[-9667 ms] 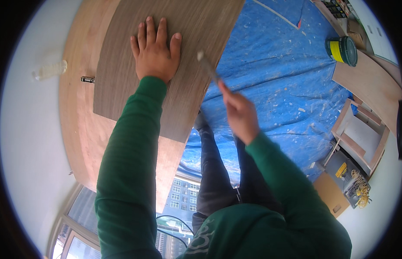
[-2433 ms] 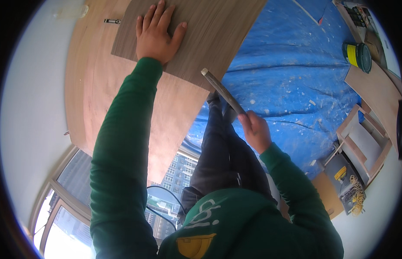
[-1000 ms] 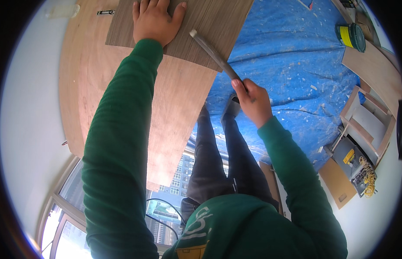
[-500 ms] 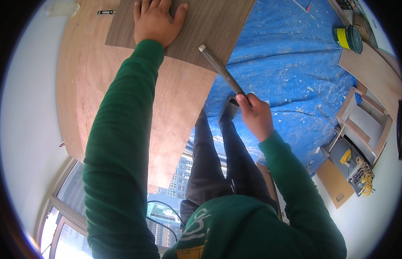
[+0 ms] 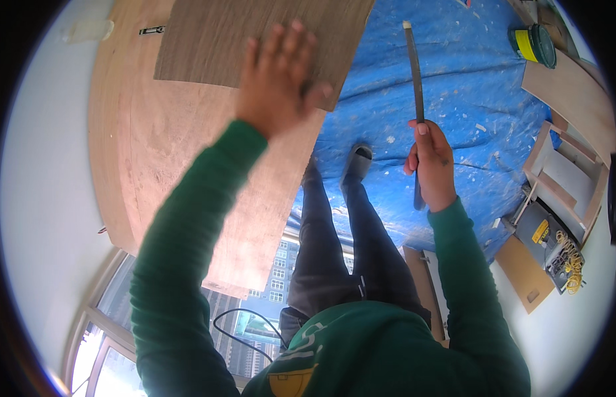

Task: The person wipes a wooden cabinet door with a wet cloth, then uses a chisel to scrape along the edge of the door. The person moves around the room to retrieve materials and returns to continue the finishing work.

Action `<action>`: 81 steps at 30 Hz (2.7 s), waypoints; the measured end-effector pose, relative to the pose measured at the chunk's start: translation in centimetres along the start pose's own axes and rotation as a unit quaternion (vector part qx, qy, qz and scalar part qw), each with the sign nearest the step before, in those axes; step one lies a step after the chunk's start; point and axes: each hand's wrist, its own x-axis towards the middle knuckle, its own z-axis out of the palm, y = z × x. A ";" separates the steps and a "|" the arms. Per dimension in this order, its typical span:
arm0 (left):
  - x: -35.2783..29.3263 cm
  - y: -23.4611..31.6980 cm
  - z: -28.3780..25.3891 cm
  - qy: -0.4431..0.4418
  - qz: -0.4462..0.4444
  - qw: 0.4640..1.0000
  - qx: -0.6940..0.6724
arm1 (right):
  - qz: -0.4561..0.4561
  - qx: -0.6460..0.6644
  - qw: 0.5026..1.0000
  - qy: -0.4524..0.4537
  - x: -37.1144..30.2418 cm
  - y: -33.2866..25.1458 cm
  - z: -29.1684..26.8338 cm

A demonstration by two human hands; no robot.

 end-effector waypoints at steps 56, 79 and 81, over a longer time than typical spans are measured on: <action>6.7 -6.1 0.2 0.086 -0.220 0.972 -0.010 | -0.169 -0.280 0.944 -0.033 0.1 3.9 5.9; 6.1 -6.6 0.7 0.105 -0.103 0.985 0.095 | -0.003 -0.007 1.000 -0.006 2.5 -0.3 3.1; 4.9 -5.6 1.5 0.088 -0.048 0.989 0.108 | -0.019 -0.004 1.000 -0.001 1.5 0.3 1.2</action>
